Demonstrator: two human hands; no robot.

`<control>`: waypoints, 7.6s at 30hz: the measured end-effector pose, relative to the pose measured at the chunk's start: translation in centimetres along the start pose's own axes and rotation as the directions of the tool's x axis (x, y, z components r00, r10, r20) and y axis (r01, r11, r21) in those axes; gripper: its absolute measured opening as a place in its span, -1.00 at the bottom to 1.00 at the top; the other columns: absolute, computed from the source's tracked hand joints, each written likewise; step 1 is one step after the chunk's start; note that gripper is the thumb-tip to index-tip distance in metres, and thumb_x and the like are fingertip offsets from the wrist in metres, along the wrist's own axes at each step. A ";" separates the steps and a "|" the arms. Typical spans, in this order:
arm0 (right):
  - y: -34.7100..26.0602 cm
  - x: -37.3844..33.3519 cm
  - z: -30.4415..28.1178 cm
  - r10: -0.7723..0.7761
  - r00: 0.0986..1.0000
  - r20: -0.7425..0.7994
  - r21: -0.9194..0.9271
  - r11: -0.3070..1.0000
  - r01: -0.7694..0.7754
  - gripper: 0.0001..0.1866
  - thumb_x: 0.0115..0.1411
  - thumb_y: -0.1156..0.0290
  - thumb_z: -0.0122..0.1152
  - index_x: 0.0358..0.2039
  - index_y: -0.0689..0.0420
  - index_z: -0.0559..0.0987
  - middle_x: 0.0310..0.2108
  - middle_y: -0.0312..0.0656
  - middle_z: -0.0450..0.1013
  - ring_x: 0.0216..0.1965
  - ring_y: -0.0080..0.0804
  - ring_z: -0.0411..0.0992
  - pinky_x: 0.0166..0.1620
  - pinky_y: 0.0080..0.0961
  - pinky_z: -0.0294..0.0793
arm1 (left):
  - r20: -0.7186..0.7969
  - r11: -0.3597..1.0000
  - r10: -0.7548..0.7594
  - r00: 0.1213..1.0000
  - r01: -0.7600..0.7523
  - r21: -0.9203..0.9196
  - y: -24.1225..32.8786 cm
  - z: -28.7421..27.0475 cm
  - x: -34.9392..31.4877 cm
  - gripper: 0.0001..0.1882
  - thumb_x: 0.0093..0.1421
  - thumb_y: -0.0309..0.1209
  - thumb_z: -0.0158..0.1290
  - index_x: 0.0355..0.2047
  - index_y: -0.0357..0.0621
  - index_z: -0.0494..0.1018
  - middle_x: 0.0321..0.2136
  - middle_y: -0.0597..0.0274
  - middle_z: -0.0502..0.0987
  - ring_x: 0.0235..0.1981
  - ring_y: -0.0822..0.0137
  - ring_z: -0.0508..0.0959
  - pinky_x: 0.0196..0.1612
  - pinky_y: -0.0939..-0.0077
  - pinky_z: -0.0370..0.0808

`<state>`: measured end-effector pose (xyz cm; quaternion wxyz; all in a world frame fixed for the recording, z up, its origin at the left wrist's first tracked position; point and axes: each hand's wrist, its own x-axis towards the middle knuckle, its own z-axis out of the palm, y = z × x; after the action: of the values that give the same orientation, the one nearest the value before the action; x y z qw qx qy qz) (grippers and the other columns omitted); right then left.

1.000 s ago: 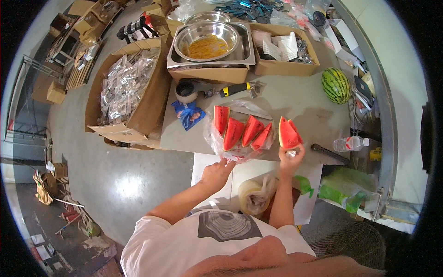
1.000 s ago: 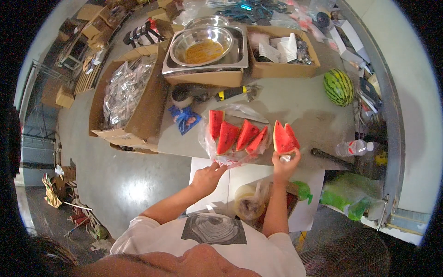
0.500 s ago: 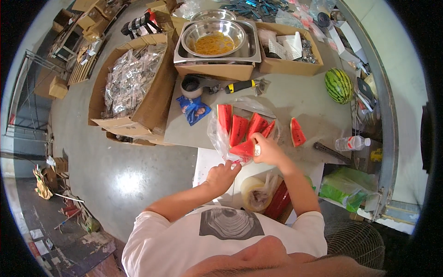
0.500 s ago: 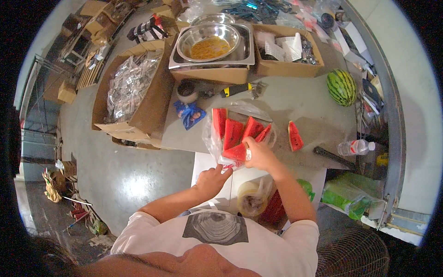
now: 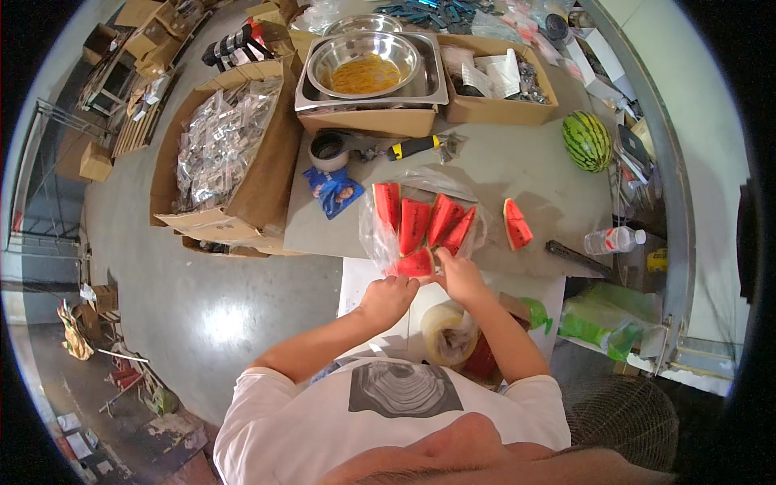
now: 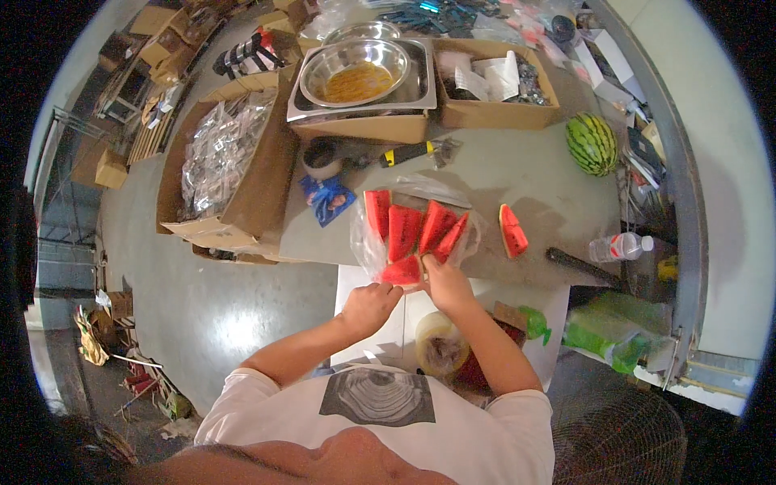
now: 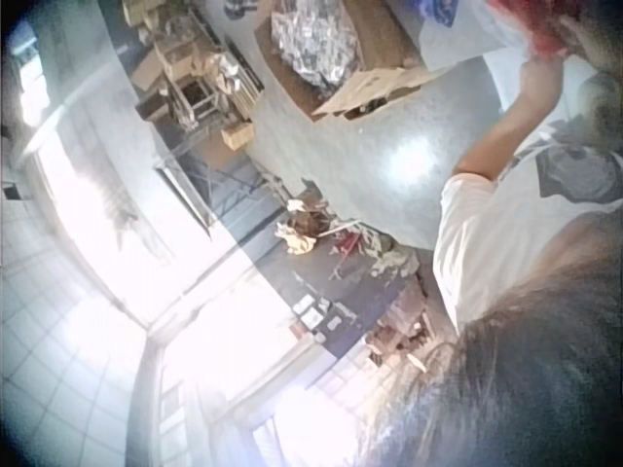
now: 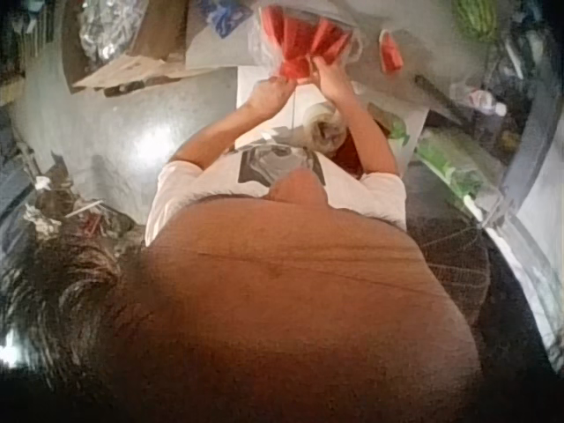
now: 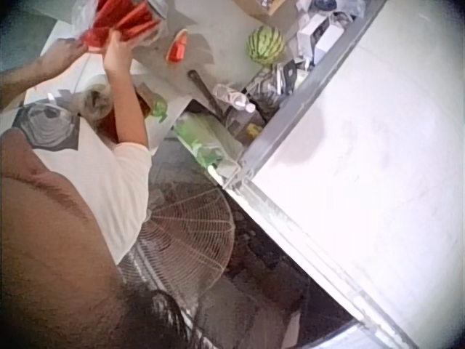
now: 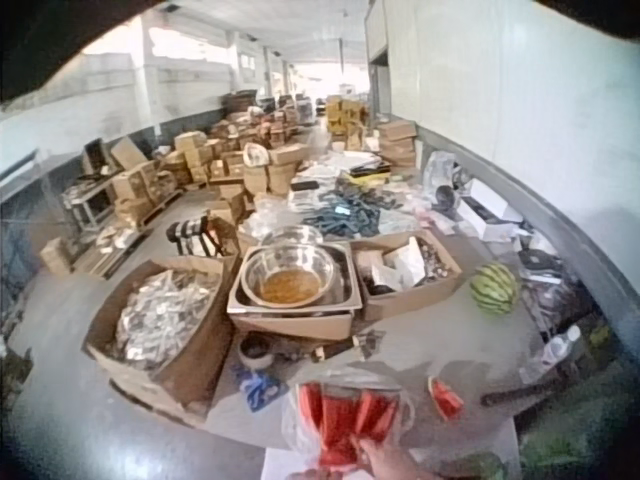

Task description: The person places sliced watermelon wedges into a clear plastic bag and ties it shut. They then move to a table and pack small blue and grey hardware components into individual plastic bags.

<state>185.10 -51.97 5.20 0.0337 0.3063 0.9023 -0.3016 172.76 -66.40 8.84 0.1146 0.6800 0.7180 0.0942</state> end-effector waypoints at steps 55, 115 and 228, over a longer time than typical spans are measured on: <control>16.2 6.3 -6.4 0.381 0.869 -0.316 0.734 0.679 -0.031 -0.65 -0.19 0.45 0.31 -0.37 0.19 0.37 -0.45 -0.25 0.38 -0.37 -0.48 0.35 -0.32 -0.51 0.34 | 0.375 0.950 -0.249 0.893 0.149 0.275 -12.8 2.6 23.1 -0.76 -0.11 -0.32 0.07 -0.39 -0.07 0.54 -0.33 0.15 0.55 -0.21 0.22 0.52 -0.21 0.27 0.40; -3.3 29.3 -4.9 -0.074 0.809 0.583 -0.329 0.889 0.319 -0.71 -0.15 0.50 0.17 -0.31 0.08 0.57 -0.31 -0.07 0.48 -0.25 -0.18 0.45 -0.21 -0.36 0.43 | 0.425 0.124 -0.446 0.788 0.525 -0.842 -20.1 0.1 14.9 -0.38 0.17 0.08 -0.20 -0.23 -0.32 0.47 -0.22 0.08 0.46 -0.19 0.31 0.39 -0.06 0.43 0.27; 7.3 2.8 -7.7 0.404 0.904 0.138 0.980 0.073 -0.183 -0.89 0.06 0.35 0.14 -0.40 0.01 0.43 -0.61 -0.50 0.26 -0.63 -0.76 0.15 -0.63 -0.77 0.02 | -0.175 0.941 0.325 0.929 -0.337 -0.043 -3.5 0.4 18.3 -0.73 0.03 -0.34 -0.06 -0.20 0.03 0.40 -0.27 0.22 0.47 -0.18 0.14 0.41 -0.15 0.05 0.13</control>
<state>187.92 -41.55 6.96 -0.1906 0.4522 0.4015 -0.7733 168.68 -48.39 6.75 0.0616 0.7766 0.5962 0.1942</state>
